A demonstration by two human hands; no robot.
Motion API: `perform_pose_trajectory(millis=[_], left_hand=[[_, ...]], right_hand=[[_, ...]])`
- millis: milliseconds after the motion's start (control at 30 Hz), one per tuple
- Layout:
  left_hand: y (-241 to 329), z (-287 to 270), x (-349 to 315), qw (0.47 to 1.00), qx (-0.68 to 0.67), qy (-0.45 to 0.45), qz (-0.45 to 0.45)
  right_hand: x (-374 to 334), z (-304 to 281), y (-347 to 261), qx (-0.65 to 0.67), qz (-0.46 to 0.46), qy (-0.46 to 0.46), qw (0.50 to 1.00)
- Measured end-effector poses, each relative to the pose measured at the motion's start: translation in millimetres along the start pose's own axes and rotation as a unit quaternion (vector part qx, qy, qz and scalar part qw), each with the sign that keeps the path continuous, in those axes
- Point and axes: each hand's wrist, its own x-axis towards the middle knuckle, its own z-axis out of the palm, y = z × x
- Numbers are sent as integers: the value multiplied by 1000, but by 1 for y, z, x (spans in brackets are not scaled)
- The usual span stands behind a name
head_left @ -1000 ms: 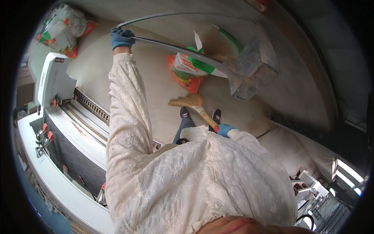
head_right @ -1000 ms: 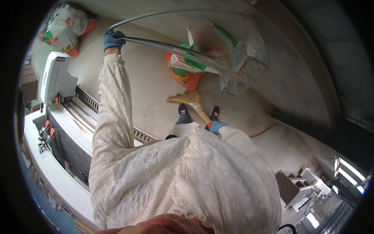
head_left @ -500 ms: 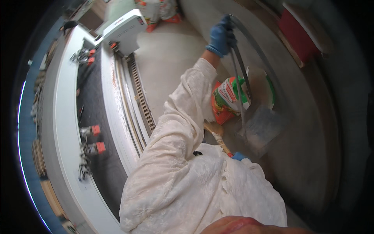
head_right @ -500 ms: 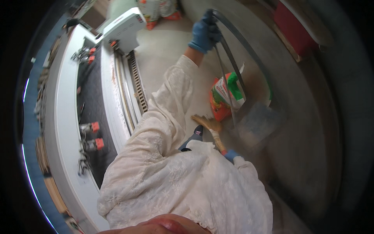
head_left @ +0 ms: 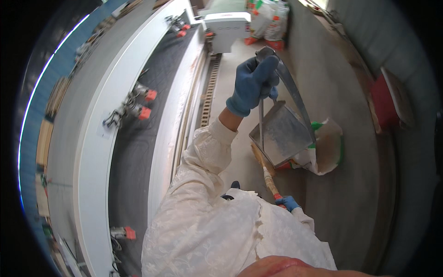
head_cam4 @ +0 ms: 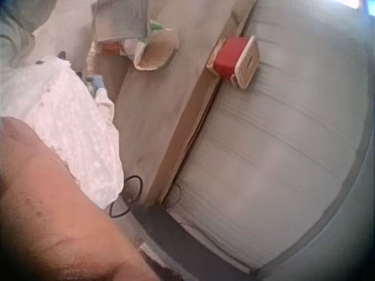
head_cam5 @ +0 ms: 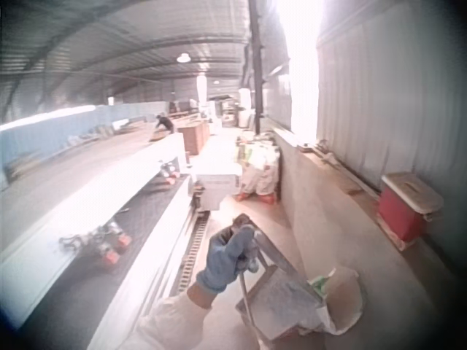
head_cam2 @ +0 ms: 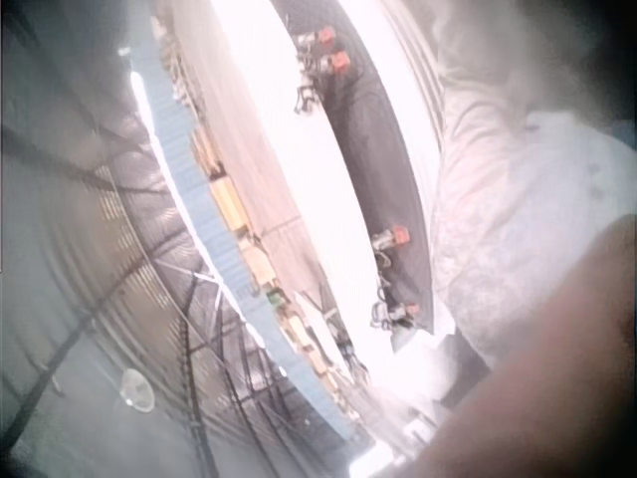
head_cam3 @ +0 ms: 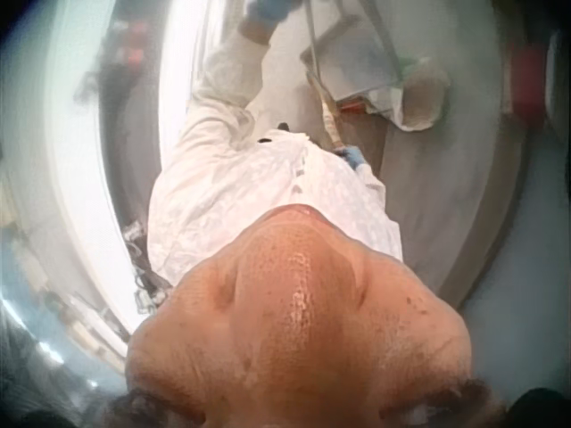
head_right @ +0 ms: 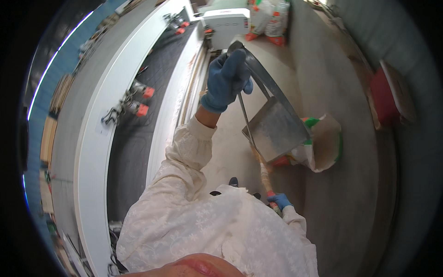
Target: The person sweeps wood shavings from the floor using a broom and dustpan, then pours the collected shavings into a large sack. The person repeats the sweeping and collecting process multiple times.
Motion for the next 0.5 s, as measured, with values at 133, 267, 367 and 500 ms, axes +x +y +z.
perform_pose_trajectory(millis=[133, 267, 367, 500], left_hand=[[19, -47, -57, 994, 51, 94, -23], [22, -69, -118, 981, 113, 159, -7], [17, -75, -168, 975, 94, 199, 6], [2, -62, -239, 956, 139, 252, 61]], right_hand=[[-15, 10, -44, 63, 21, -66, 996], [-9, 24, -86, 77, 114, -90, 986], [17, 31, -104, 58, 117, -132, 983], [60, 27, -114, -1, 171, -172, 970]])
